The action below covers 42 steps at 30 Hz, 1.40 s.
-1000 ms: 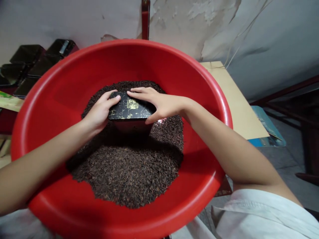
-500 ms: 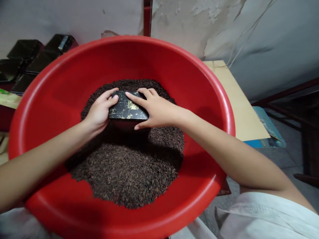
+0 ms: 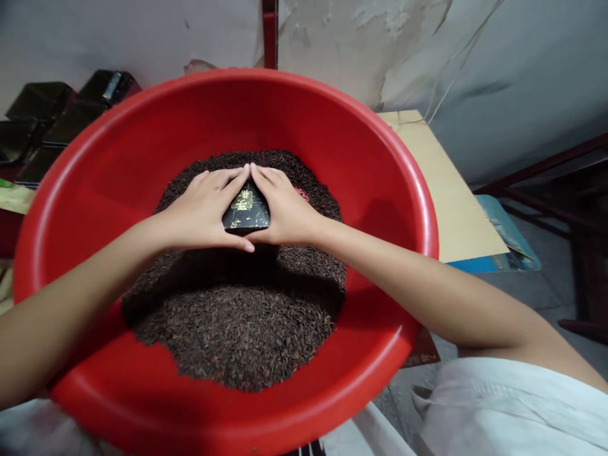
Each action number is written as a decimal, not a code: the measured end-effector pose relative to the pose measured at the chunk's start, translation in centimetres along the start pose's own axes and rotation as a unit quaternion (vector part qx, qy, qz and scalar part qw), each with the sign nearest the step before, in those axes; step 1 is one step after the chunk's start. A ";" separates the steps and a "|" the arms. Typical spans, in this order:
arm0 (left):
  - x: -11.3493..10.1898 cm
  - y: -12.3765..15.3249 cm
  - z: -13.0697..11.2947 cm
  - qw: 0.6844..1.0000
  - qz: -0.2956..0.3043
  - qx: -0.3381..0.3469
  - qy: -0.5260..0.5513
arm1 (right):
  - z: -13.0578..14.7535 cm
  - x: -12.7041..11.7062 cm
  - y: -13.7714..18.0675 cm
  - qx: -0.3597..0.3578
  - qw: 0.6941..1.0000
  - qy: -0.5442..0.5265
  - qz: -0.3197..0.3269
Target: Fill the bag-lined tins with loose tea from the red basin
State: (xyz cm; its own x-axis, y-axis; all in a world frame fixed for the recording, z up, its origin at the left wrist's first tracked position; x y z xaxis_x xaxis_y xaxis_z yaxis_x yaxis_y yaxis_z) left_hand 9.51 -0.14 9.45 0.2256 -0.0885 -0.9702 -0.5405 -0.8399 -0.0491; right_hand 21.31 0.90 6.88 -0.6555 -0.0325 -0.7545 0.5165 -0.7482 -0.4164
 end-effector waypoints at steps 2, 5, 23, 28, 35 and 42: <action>0.0 -0.3 0.3 1.000 -0.003 0.005 -0.021 | -0.9 0.0 -0.2 0.016 1.000 -0.013 -0.011; 0.1 -0.2 0.4 0.998 -0.017 0.025 -0.049 | -1.2 0.2 0.2 -0.004 1.000 -0.004 0.028; -11.7 -3.2 -23.5 0.808 -0.270 0.449 -0.271 | 8.1 -21.0 13.9 -0.013 0.814 0.341 -0.470; -7.3 -9.8 -29.8 0.811 -0.220 0.484 -0.241 | 1.7 -23.4 18.6 0.126 0.791 0.394 -0.450; 6.6 -18.1 -32.3 0.872 -0.036 0.463 -0.155 | -10.9 -18.6 23.9 0.363 0.756 0.318 -0.443; 10.7 -21.6 -31.9 0.889 0.023 0.440 -0.123 | -15.4 -17.0 25.4 0.399 0.744 0.229 -0.483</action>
State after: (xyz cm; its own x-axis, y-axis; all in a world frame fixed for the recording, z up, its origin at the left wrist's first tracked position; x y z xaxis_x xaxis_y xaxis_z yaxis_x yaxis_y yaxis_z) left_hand 49.52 -0.02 7.68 0.0611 0.0977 -0.9933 -0.9939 -0.0855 -0.0695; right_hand 54.04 -7.35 1.31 -0.1567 0.8697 -0.4680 -0.6872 -0.4364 -0.5809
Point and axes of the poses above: each hand's wrist, its own y-axis away from the middle knuckle, its own x-axis out of the palm, z = x × y, the point moved 6 cm from there along -y, towards the middle knuckle, and after that the axes turned 13 degrees about -z, right-handed, at the moved point
